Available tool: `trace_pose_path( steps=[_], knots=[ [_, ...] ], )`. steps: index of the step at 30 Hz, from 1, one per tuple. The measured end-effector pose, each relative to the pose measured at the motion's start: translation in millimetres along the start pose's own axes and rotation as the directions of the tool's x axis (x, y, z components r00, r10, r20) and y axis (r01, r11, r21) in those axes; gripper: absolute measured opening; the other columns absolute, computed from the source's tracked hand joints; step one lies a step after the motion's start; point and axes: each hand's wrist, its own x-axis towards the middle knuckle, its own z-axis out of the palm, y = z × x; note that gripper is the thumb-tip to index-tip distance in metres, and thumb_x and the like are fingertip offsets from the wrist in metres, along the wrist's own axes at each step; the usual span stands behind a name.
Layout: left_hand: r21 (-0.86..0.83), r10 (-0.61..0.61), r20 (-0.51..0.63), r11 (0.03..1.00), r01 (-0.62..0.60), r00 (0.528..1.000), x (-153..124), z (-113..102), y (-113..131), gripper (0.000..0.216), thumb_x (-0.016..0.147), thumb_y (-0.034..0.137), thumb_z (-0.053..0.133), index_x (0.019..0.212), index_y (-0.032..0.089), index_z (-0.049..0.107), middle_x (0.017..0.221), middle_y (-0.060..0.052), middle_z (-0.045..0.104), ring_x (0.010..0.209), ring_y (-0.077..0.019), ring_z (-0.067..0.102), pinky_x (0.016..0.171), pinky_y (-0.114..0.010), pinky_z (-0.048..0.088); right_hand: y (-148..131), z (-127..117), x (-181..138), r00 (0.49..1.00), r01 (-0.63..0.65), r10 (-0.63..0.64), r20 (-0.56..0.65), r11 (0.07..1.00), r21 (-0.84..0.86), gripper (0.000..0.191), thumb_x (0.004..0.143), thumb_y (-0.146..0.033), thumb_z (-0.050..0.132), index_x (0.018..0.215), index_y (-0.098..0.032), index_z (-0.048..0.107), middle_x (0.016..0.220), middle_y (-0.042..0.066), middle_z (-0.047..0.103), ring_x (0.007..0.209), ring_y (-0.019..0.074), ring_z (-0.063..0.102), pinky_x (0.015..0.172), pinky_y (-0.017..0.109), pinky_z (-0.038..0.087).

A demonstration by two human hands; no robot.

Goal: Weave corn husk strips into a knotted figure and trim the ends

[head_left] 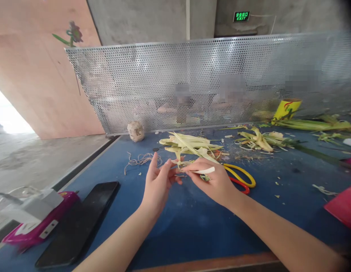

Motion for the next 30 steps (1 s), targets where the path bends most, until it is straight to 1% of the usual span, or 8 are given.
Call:
trace_pose_path(
  steps=[3,6,12,15,19,22,25,30],
  knots=[
    [0.032,0.025,0.097,0.999,-0.028,0.995,-2,0,0,0.094,0.069,0.009,0.066,0.14,0.019,0.005,0.084,-0.008,0.069,0.053,-0.0116,0.058,0.043,-0.023,0.045,1,0,0,1.0,0.012,-0.012,0.01,1.0,0.0,0.015,0.082,-0.015,0.05,0.086,-0.02,0.064,0.077,0.003,0.063,0.073,0.0129,0.059,0.068,0.027,0.048],
    [0.061,0.032,0.092,0.997,-0.038,0.995,-1,-1,0,0.1,0.061,0.007,0.071,0.139,0.017,0.01,0.085,-0.008,0.07,0.048,-0.0072,0.053,0.044,-0.021,0.044,1,0,0,1.0,0.021,-0.021,0.015,1.0,-0.01,0.014,0.081,-0.016,0.052,0.086,-0.02,0.064,0.079,0.003,0.06,0.078,0.0136,0.058,0.072,0.029,0.048],
    [0.165,0.088,0.061,0.981,-0.097,0.994,2,-2,1,0.096,0.059,0.01,0.073,0.138,0.015,0.018,0.075,-0.006,0.071,0.047,-0.0078,0.054,0.042,-0.019,0.04,1,-3,-1,0.999,-0.032,0.024,-0.047,0.984,-0.178,0.013,0.076,-0.018,0.058,0.083,-0.025,0.068,0.113,0.007,0.05,0.107,0.0226,0.049,0.091,0.044,0.036],
    [0.191,0.107,0.066,0.974,-0.118,0.992,2,-2,1,0.094,0.059,0.011,0.072,0.137,0.014,0.021,0.074,-0.005,0.071,0.051,-0.0098,0.057,0.042,-0.019,0.041,-1,-4,1,0.999,-0.029,0.033,0.022,0.99,-0.14,0.013,0.078,-0.015,0.056,0.083,-0.023,0.065,0.097,0.004,0.06,0.094,0.0182,0.057,0.085,0.04,0.039],
    [0.233,0.11,0.07,0.965,-0.123,0.991,4,-3,-1,0.089,0.06,0.013,0.071,0.136,0.013,0.024,0.078,-0.006,0.07,0.06,-0.0129,0.061,0.044,-0.02,0.043,-1,-3,4,0.993,-0.121,0.121,0.001,0.993,-0.007,0.009,0.078,-0.013,0.054,0.08,-0.019,0.061,0.082,0.002,0.064,0.079,0.0145,0.059,0.076,0.031,0.044],
    [0.255,0.104,0.102,0.959,-0.127,0.989,4,-4,-2,0.087,0.061,0.015,0.071,0.135,0.013,0.025,0.073,-0.003,0.069,0.063,-0.0149,0.062,0.046,-0.022,0.045,3,-1,4,0.944,-0.329,0.327,0.035,0.935,0.133,0.005,0.079,-0.018,0.054,0.079,-0.019,0.059,0.078,0.002,0.064,0.073,0.0148,0.061,0.067,0.028,0.048],
    [0.265,0.103,0.126,0.955,-0.134,0.987,4,-4,-2,0.086,0.061,0.015,0.071,0.135,0.013,0.026,0.073,-0.003,0.068,0.06,-0.0133,0.06,0.047,-0.022,0.046,10,-1,3,0.852,-0.52,0.513,0.109,0.799,0.302,0.006,0.079,-0.023,0.054,0.082,-0.019,0.057,0.077,0.002,0.064,0.072,0.0162,0.063,0.065,0.029,0.051],
    [0.291,0.08,0.133,0.95,-0.116,0.988,3,-3,-2,0.086,0.061,0.015,0.071,0.135,0.014,0.027,0.079,-0.004,0.069,0.055,-0.0099,0.057,0.045,-0.021,0.043,16,-1,7,0.763,-0.638,0.598,0.246,0.635,0.436,0.008,0.076,-0.025,0.057,0.08,-0.018,0.056,0.072,0.0,0.063,0.052,0.0122,0.061,0.054,0.026,0.05]
  ],
)
